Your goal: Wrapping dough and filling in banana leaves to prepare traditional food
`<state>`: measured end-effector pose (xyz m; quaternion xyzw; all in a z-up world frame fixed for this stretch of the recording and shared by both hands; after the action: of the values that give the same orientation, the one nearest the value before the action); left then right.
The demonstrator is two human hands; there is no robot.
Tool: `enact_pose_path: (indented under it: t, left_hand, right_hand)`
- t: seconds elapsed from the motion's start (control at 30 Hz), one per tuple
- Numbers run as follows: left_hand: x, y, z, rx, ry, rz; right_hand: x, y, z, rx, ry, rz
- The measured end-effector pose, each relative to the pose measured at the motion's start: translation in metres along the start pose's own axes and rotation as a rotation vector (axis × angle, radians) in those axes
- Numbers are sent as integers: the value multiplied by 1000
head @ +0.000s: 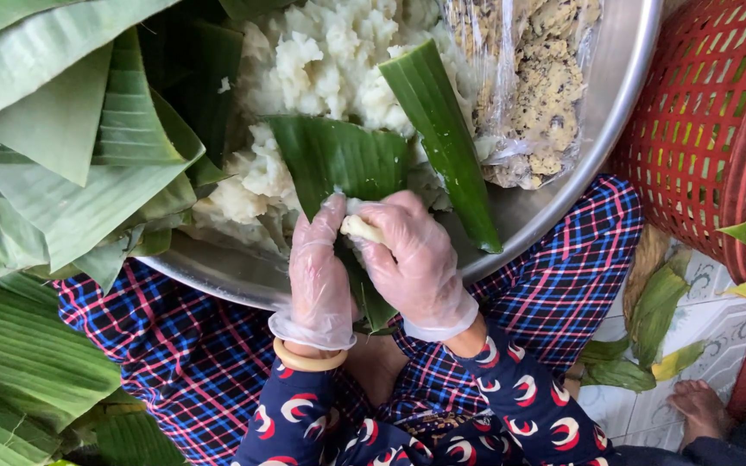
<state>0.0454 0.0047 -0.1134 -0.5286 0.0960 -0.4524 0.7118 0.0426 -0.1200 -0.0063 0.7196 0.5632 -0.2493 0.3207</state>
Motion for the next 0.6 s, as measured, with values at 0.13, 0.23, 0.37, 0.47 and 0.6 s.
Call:
enact_pose_path:
  t: [0.13, 0.23, 0.37, 0.47, 0.6]
  left_hand:
    - [-6, 6, -3, 66, 2, -35]
    - [-10, 4, -5, 8, 41, 57]
    - [-3, 1, -3, 53, -25, 2]
    - [-8, 6, -2, 68, -14, -19]
    - [-4, 1, -2, 14, -11, 22]
  right_hand:
    - [3, 9, -10, -45, -60, -51]
    - [12, 2, 0, -55, -15, -97]
    - [7, 8, -12, -48, -23, -124]
    - [5, 14, -23, -56, -6, -135]
    - [19, 9, -9, -46, -25, -232]
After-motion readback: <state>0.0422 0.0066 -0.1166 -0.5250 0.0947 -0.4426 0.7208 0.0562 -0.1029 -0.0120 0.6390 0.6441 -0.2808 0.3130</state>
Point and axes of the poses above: each hand's wrist, its own y-axis towards the middle knuckle, its own x-axis out of the palm, z = x × y, the point moved 10 cm from there along y, towards the middle knuckle, and after that the axes turned 4 degrees about -y, right-handed, at the moved point
